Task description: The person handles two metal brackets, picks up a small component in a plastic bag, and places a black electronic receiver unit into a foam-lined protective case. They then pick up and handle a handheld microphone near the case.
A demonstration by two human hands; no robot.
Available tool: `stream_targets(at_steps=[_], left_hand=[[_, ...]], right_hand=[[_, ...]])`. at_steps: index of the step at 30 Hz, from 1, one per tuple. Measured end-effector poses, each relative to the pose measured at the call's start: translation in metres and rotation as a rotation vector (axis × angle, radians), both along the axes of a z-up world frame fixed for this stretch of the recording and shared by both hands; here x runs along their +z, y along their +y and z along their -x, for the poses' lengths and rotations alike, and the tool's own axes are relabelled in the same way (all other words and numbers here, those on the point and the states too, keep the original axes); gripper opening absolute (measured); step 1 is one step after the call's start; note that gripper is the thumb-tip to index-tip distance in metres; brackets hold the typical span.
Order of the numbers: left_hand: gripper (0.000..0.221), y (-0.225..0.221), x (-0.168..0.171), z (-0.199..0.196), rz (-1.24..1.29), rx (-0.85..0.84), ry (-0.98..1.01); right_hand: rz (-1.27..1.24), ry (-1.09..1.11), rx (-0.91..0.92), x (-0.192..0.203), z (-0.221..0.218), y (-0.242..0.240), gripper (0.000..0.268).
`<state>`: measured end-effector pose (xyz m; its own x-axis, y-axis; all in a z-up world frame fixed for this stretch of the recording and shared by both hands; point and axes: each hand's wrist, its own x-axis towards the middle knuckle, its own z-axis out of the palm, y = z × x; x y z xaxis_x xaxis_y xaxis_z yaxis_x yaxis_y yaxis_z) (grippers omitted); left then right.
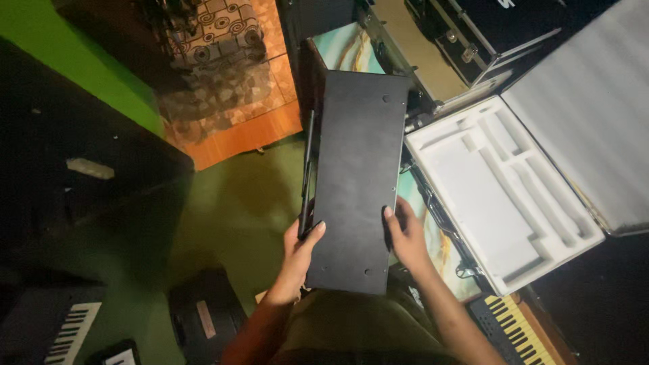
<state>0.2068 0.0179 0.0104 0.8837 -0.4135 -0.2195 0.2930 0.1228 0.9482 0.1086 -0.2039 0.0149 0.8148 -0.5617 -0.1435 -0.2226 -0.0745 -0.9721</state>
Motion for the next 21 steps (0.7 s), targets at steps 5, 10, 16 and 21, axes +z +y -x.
stream_targets(at_steps=[5,10,16,21], left_hand=[[0.022,-0.006,-0.001,-0.028,0.004,-0.074,0.041],[0.026,-0.026,-0.006,-0.057,-0.059,-0.152,0.008],[0.031,-0.064,-0.018,-0.103,-0.082,-0.180,0.069],[0.027,-0.104,-0.018,-0.153,-0.130,-0.333,-0.140]], right_hand=[[-0.011,-0.051,-0.079,0.000,-0.038,-0.027,0.052],[0.005,-0.045,-0.130,0.006,-0.071,-0.060,0.049],[-0.132,-0.046,-0.147,0.004,-0.102,-0.096,0.042],[-0.203,-0.012,-0.193,-0.003,-0.118,-0.142,0.048]])
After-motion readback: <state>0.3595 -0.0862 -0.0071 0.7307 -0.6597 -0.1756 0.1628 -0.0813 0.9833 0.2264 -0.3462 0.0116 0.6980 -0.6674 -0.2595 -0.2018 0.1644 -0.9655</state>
